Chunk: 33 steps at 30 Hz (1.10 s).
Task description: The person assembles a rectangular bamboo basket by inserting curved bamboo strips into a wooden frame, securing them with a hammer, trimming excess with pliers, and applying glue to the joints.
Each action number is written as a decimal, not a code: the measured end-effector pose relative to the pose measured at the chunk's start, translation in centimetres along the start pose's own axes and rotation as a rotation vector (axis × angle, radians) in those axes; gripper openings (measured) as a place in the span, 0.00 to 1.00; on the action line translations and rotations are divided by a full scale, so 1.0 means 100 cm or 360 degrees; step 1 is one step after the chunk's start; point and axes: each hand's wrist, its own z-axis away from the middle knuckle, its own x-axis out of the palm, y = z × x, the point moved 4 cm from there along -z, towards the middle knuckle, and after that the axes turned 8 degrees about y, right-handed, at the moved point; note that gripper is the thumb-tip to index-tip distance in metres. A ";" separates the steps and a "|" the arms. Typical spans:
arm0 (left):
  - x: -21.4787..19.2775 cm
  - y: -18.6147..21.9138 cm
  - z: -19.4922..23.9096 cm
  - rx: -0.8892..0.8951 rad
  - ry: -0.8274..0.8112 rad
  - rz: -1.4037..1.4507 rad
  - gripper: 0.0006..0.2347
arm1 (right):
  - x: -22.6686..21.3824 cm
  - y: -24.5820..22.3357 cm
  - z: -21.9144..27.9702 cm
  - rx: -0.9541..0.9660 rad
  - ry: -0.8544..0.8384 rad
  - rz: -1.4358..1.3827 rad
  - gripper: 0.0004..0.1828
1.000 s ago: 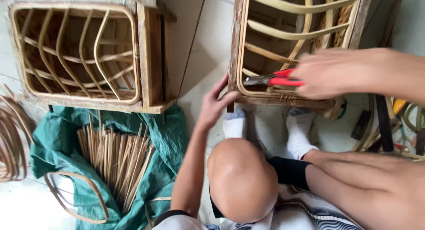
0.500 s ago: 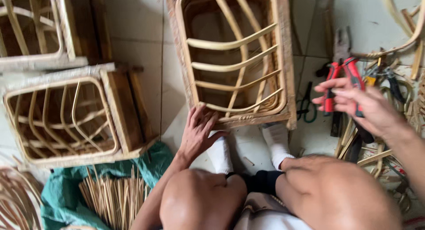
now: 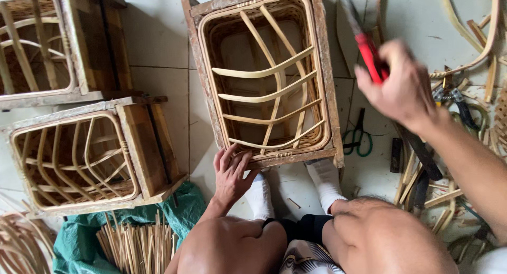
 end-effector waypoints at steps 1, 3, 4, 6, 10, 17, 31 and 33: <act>0.001 0.001 0.000 0.0000 -0.0009 -0.0001 0.26 | 0.001 0.003 -0.011 -0.0074 0.0204 -0.0173 0.22; 0.002 0.000 0.000 -0.0004 -0.0023 -0.0004 0.27 | 0.010 0.011 -0.032 -0.0294 0.0556 -0.0242 0.27; 0.003 -0.001 0.000 -0.0002 -0.0032 0.0005 0.26 | 0.020 0.012 -0.043 -0.0440 0.0704 -0.0137 0.31; 0.004 -0.001 0.002 -0.0007 -0.0045 0.0011 0.26 | 0.050 0.018 -0.066 -0.0501 0.0658 0.0060 0.37; 0.006 -0.006 -0.003 -0.0006 -0.0041 0.0007 0.25 | 0.092 0.043 -0.078 -0.0311 0.0455 0.0147 0.37; 0.003 -0.002 -0.011 -0.0033 -0.0053 -0.0018 0.24 | 0.093 0.061 -0.071 -0.0235 0.0445 0.0073 0.33; -0.029 -0.056 -0.054 -0.0271 0.0572 0.0393 0.04 | 0.028 0.010 -0.077 0.0558 0.0074 -0.1369 0.23; -0.022 -0.081 -0.073 -0.0406 0.0630 0.0342 0.06 | 0.025 0.003 -0.074 0.0547 0.0073 -0.1391 0.23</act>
